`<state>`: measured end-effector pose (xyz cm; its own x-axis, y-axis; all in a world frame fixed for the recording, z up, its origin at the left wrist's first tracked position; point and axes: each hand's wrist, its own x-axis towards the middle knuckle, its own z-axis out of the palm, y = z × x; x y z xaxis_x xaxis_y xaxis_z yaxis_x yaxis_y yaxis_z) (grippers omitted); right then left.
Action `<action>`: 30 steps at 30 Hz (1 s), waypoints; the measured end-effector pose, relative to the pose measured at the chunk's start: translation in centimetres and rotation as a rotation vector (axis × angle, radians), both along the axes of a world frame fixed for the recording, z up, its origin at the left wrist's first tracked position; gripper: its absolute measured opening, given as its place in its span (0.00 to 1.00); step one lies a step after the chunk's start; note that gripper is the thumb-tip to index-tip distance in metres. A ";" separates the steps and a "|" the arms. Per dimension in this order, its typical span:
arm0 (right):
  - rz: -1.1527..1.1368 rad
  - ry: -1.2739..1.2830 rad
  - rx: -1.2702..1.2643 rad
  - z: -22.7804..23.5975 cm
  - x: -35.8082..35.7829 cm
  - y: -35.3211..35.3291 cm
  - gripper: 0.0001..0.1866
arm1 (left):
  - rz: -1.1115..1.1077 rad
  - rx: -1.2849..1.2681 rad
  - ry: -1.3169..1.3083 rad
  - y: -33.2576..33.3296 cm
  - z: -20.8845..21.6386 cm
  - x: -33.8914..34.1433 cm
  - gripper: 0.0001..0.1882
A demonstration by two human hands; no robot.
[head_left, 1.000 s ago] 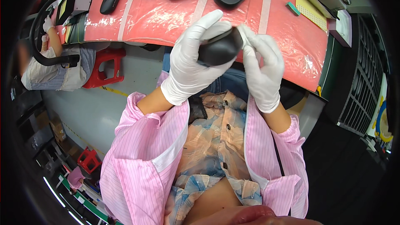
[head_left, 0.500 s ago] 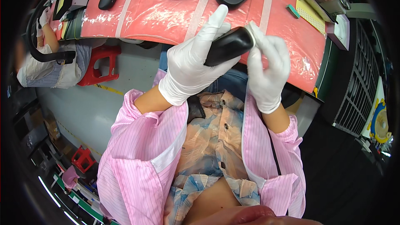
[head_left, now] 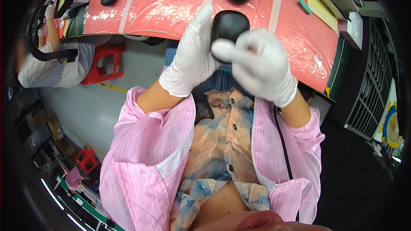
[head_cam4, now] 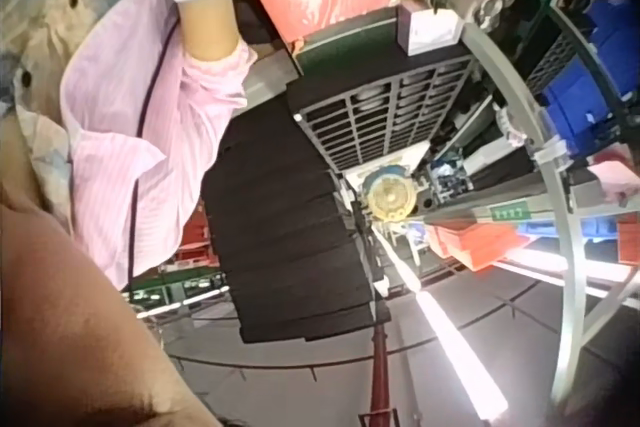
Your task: Inspecting and wiping earbud charging cases at a factory workbench.
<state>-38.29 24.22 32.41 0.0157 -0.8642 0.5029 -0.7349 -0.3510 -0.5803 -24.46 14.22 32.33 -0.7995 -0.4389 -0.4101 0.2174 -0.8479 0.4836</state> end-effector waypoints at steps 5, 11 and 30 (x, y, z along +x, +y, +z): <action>-0.177 -0.195 -0.068 -1.7 -1.8 0.7 0.22 | -0.059 0.083 0.200 -0.2 -1.5 0.2 0.29; -0.110 -0.252 -0.179 -4.3 1.7 1.6 0.18 | 0.010 0.065 0.104 -0.1 -1.2 -0.6 0.28; 0.100 -0.163 0.006 -0.9 0.4 0.7 0.21 | 0.092 0.173 -0.164 -0.2 -2.0 -1.7 0.32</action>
